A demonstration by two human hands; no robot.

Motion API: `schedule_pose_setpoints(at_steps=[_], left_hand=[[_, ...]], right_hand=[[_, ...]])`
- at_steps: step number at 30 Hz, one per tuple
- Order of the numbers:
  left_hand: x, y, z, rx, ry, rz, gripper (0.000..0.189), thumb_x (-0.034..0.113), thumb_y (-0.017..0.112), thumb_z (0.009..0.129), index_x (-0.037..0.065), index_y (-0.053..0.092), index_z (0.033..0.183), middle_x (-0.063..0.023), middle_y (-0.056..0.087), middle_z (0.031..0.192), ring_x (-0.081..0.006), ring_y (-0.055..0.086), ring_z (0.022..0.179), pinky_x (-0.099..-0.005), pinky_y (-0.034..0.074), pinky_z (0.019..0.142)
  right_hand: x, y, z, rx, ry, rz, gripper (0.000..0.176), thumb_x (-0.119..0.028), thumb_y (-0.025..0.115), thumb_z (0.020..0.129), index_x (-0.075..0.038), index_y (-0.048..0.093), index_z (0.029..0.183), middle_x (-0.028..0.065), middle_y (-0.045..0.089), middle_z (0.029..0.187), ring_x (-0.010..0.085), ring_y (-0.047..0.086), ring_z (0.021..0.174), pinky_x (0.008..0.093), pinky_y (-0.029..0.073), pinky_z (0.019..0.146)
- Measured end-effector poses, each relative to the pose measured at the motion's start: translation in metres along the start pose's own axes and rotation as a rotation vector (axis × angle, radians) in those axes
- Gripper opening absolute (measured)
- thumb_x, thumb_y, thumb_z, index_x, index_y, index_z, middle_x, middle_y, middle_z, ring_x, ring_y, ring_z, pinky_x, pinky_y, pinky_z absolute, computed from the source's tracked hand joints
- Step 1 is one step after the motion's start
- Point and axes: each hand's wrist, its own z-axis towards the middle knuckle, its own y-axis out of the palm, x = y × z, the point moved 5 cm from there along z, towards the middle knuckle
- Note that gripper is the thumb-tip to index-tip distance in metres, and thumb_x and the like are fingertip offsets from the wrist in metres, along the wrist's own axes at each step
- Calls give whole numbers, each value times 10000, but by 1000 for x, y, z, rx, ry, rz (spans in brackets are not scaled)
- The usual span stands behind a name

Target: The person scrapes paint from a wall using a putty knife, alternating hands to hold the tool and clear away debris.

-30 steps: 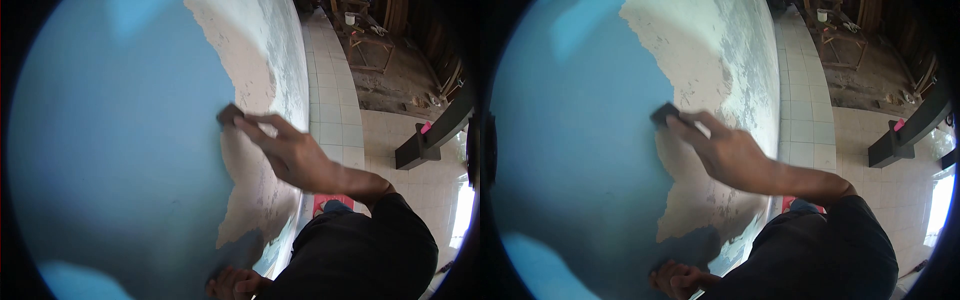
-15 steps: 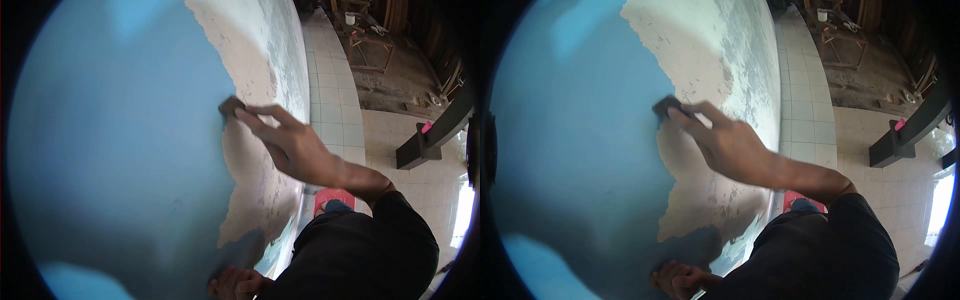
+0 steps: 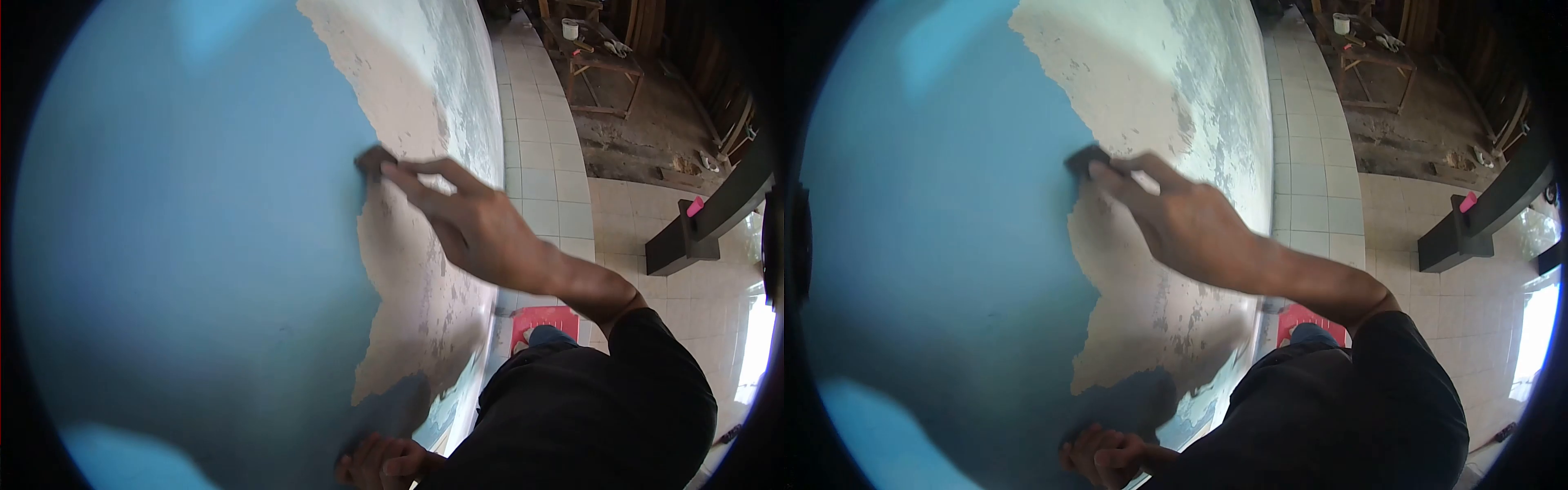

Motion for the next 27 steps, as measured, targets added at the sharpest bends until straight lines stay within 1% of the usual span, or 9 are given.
schedule_pose_setpoints(at_steps=[1, 4, 8, 11, 15, 19, 22, 26, 27], left_hand=[[-2, -2, -3, 5, 9, -10, 504, 159, 489, 995, 222, 453, 497, 39, 475, 405, -120, 417, 370, -348, 420, 733], [-4, -1, -4, 34, 43, -5, 493, 160, 493, 995, 220, 452, 508, 41, 465, 404, -118, 416, 374, -348, 417, 731], [-2, 0, -2, 15, 25, 4, 486, 152, 484, 992, 218, 446, 513, 42, 462, 407, -118, 423, 383, -350, 417, 731], [-3, -4, -7, 32, 5, 22, 480, 140, 472, 985, 215, 443, 513, 37, 479, 413, -119, 433, 388, -348, 419, 740], [2, 1, 2, -4, -7, -2, 481, 132, 466, 980, 212, 433, 506, 33, 487, 414, -125, 434, 378, -347, 424, 751], [-1, 4, 4, 27, 59, -25, 484, 129, 465, 977, 210, 428, 502, 36, 474, 409, -127, 429, 369, -346, 427, 747], [-1, 5, 5, 16, 62, -30, 478, 125, 465, 974, 212, 426, 505, 41, 459, 405, -124, 421, 370, -344, 425, 737], [1, 7, 11, -18, 68, -49, 456, 118, 465, 974, 210, 436, 529, 46, 448, 408, -122, 407, 380, -337, 419, 722], [-1, 8, 9, -4, 66, -41, 449, 118, 466, 975, 208, 440, 536, 46, 452, 413, -122, 405, 382, -336, 417, 716]], right_hand=[[-1, -4, 7, 8, -11, -52, 572, 107, 587, 867, -78, 541, 1407, 164, 572, 1283, 262, 719, 778, 348, 618, 671], [-12, -2, -8, -24, -111, -69, 550, 54, 617, 833, -47, 552, 1370, 154, 580, 1246, 251, 677, 624, 331, 596, 542], [-7, 0, -7, 0, -148, -41, 547, 44, 621, 847, -53, 543, 1380, 159, 574, 1252, 247, 678, 626, 332, 590, 513], [-14, -2, -12, -54, -32, 14, 590, 115, 592, 859, -98, 549, 1407, 166, 563, 1307, 273, 720, 806, 338, 628, 688], [-5, 0, -1, -9, 30, 17, 591, 114, 587, 858, -89, 544, 1412, 166, 580, 1289, 271, 718, 798, 337, 620, 674], [-14, 0, -8, -41, -53, -4, 583, 131, 574, 851, -73, 554, 1398, 158, 575, 1297, 258, 714, 790, 337, 608, 652], [-3, -1, 0, -24, -16, 25, 596, 133, 569, 849, -74, 544, 1408, 165, 569, 1299, 264, 715, 803, 334, 612, 661], [-14, -4, -7, -57, -72, -35, 575, 117, 578, 868, -73, 541, 1410, 169, 570, 1295, 274, 716, 808, 333, 612, 670], [-10, -5, -2, -44, -29, -35, 569, 117, 578, 869, -70, 544, 1406, 170, 573, 1292, 277, 715, 819, 338, 615, 680]])
